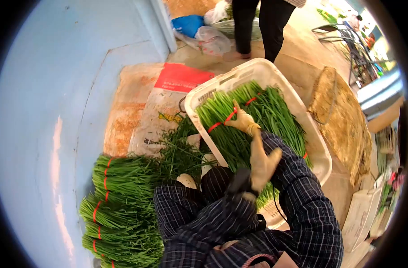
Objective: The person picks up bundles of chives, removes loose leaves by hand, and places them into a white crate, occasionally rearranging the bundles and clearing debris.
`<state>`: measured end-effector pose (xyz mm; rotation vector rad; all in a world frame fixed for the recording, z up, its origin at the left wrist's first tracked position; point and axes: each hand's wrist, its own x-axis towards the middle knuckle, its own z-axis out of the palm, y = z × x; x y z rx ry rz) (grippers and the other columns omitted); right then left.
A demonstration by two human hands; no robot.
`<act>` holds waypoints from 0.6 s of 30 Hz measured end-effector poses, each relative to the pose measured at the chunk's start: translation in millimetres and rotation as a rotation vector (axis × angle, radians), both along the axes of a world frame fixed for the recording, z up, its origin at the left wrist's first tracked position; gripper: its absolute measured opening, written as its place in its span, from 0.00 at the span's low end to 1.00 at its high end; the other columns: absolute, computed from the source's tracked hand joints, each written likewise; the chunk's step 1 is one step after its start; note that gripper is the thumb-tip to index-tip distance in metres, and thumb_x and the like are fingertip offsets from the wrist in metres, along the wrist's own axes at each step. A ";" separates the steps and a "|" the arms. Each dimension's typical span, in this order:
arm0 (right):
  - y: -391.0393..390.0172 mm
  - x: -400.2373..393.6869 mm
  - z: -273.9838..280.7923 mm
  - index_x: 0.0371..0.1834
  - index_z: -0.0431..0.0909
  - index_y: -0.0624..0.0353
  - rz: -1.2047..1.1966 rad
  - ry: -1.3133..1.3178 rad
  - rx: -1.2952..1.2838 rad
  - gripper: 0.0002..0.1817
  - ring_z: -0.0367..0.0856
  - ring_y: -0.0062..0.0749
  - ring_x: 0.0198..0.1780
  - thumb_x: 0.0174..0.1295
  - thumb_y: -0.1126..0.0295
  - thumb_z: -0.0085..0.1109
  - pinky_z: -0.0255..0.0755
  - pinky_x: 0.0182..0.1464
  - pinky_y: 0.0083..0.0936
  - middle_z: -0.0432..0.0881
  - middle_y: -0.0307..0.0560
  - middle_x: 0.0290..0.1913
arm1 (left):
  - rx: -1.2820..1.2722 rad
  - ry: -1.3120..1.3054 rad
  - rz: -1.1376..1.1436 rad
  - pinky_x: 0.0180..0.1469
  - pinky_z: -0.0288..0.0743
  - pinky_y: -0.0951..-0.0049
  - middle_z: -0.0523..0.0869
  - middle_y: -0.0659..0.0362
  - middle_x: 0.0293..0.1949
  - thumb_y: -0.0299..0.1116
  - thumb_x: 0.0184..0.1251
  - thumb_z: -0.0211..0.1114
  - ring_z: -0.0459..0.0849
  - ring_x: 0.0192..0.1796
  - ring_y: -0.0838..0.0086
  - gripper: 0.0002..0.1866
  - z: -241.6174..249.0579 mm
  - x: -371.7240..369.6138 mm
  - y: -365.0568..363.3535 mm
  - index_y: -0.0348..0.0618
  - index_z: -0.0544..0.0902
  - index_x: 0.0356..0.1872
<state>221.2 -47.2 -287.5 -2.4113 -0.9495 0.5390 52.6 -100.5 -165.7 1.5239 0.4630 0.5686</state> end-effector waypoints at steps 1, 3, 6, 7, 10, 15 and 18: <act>-2.0 1.8 -13.5 0.76 0.43 0.57 -0.019 -0.038 -0.037 0.63 0.75 0.55 0.58 0.42 0.41 0.72 0.71 0.56 0.38 0.74 0.65 0.60 | -0.116 -0.015 -0.159 0.71 0.55 0.64 0.67 0.38 0.66 0.31 0.55 0.67 0.65 0.70 0.53 0.43 34.4 -23.8 10.9 0.31 0.55 0.71; 0.8 12.0 -42.5 0.76 0.45 0.58 0.045 0.204 0.151 0.60 0.75 0.49 0.59 0.45 0.44 0.72 0.71 0.56 0.34 0.75 0.60 0.60 | -0.051 -0.070 -0.285 0.71 0.57 0.66 0.69 0.42 0.66 0.28 0.56 0.66 0.66 0.70 0.59 0.38 74.2 -68.1 61.0 0.33 0.61 0.69; -4.3 8.0 1.7 0.77 0.38 0.57 -0.038 0.394 0.069 0.59 0.69 0.46 0.66 0.50 0.50 0.71 0.63 0.64 0.32 0.69 0.62 0.65 | -0.247 0.058 0.133 0.68 0.63 0.67 0.76 0.48 0.61 0.25 0.57 0.65 0.72 0.65 0.62 0.31 65.9 -156.8 144.4 0.35 0.69 0.64; -6.5 12.5 -8.4 0.78 0.35 0.55 -0.025 0.395 0.080 0.59 0.62 0.48 0.70 0.52 0.52 0.69 0.59 0.67 0.34 0.63 0.64 0.69 | -0.343 -0.034 0.382 0.66 0.66 0.65 0.77 0.51 0.60 0.25 0.58 0.65 0.75 0.62 0.62 0.29 41.2 -188.9 174.5 0.37 0.70 0.64; -6.6 17.5 -12.6 0.78 0.37 0.49 -0.021 0.446 0.068 0.56 0.61 0.46 0.70 0.54 0.55 0.68 0.56 0.68 0.34 0.62 0.62 0.70 | -0.228 0.175 0.906 0.67 0.64 0.59 0.69 0.45 0.66 0.31 0.62 0.65 0.69 0.67 0.57 0.34 -62.1 -303.3 275.8 0.35 0.63 0.68; -7.1 17.8 -1.7 0.78 0.36 0.45 -0.022 0.525 0.061 0.51 0.67 0.44 0.65 0.60 0.58 0.64 0.64 0.65 0.38 0.64 0.60 0.68 | -0.247 1.258 1.003 0.66 0.62 0.58 0.70 0.42 0.63 0.41 0.68 0.62 0.74 0.59 0.58 0.34 -200.4 -436.4 423.7 0.48 0.59 0.73; -15.2 1.8 18.6 0.78 0.38 0.43 0.092 0.210 0.121 0.51 0.52 0.43 0.75 0.59 0.50 0.64 0.54 0.71 0.40 0.49 0.49 0.77 | -0.086 1.577 1.209 0.38 0.71 0.63 0.78 0.50 0.35 0.53 0.64 0.61 0.74 0.32 0.67 0.36 -280.0 -466.6 474.5 0.43 0.66 0.67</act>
